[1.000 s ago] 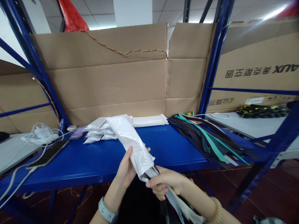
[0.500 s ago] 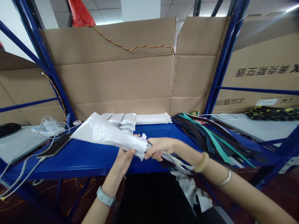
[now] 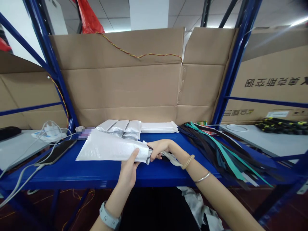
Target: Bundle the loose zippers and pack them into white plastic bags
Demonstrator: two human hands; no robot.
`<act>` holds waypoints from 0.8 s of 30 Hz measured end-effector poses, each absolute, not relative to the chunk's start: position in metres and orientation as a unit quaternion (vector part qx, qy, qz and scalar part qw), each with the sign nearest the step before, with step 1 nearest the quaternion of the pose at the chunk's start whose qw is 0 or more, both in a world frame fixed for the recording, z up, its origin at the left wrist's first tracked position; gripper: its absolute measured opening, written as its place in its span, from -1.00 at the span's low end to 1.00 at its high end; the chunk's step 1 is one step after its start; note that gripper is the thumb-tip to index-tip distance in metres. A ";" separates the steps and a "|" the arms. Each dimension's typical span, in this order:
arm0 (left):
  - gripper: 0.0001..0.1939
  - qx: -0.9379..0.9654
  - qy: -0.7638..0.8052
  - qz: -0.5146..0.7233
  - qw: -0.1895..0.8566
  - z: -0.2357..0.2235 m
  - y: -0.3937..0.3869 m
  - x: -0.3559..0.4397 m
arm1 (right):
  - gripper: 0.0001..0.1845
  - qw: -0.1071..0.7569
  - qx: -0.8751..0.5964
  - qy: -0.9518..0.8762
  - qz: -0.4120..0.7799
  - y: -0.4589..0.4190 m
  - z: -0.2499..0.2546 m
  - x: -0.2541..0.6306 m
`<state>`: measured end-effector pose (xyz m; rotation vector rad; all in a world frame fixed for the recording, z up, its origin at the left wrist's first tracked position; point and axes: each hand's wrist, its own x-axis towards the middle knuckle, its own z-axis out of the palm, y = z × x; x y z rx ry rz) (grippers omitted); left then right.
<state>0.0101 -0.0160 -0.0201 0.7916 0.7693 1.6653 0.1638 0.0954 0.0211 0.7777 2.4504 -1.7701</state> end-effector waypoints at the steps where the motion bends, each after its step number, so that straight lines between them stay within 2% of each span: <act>1: -0.43 0.337 0.349 0.706 0.517 -0.021 -0.016 0.010 | -0.57 0.017 0.234 0.788 -0.569 0.098 0.019 0.162; 6: -0.39 0.326 0.426 0.710 0.455 -0.022 -0.011 0.012 | -0.41 0.027 0.204 0.825 -0.527 0.104 0.021 0.162; 8: -0.38 0.307 0.410 0.726 0.459 -0.021 -0.007 0.011 | -0.31 -0.024 0.232 0.860 -0.454 0.105 0.022 0.165; 11: -0.39 0.278 0.377 0.762 0.447 -0.019 0.000 0.006 | -0.26 -0.131 0.266 0.916 -0.269 0.106 0.022 0.172; 13: -0.42 0.262 0.367 0.779 0.435 -0.019 0.004 0.001 | -0.31 -0.164 0.265 0.929 -0.201 0.107 0.021 0.177; 15: -0.45 0.250 0.361 0.788 0.432 -0.019 0.006 -0.002 | -0.36 -0.175 0.266 0.927 -0.196 0.109 0.020 0.182; 17: -0.47 0.245 0.356 0.786 0.441 -0.018 0.006 -0.003 | -0.47 -0.177 0.275 0.919 -0.221 0.111 0.017 0.185; 20: -0.51 0.248 0.362 0.762 0.477 -0.013 0.004 -0.003 | -0.74 -0.156 0.285 0.904 -0.276 0.113 0.014 0.186; 24: -0.52 0.265 0.382 0.735 0.493 -0.006 -0.001 0.001 | -0.80 -0.147 0.283 0.899 -0.302 0.111 0.011 0.178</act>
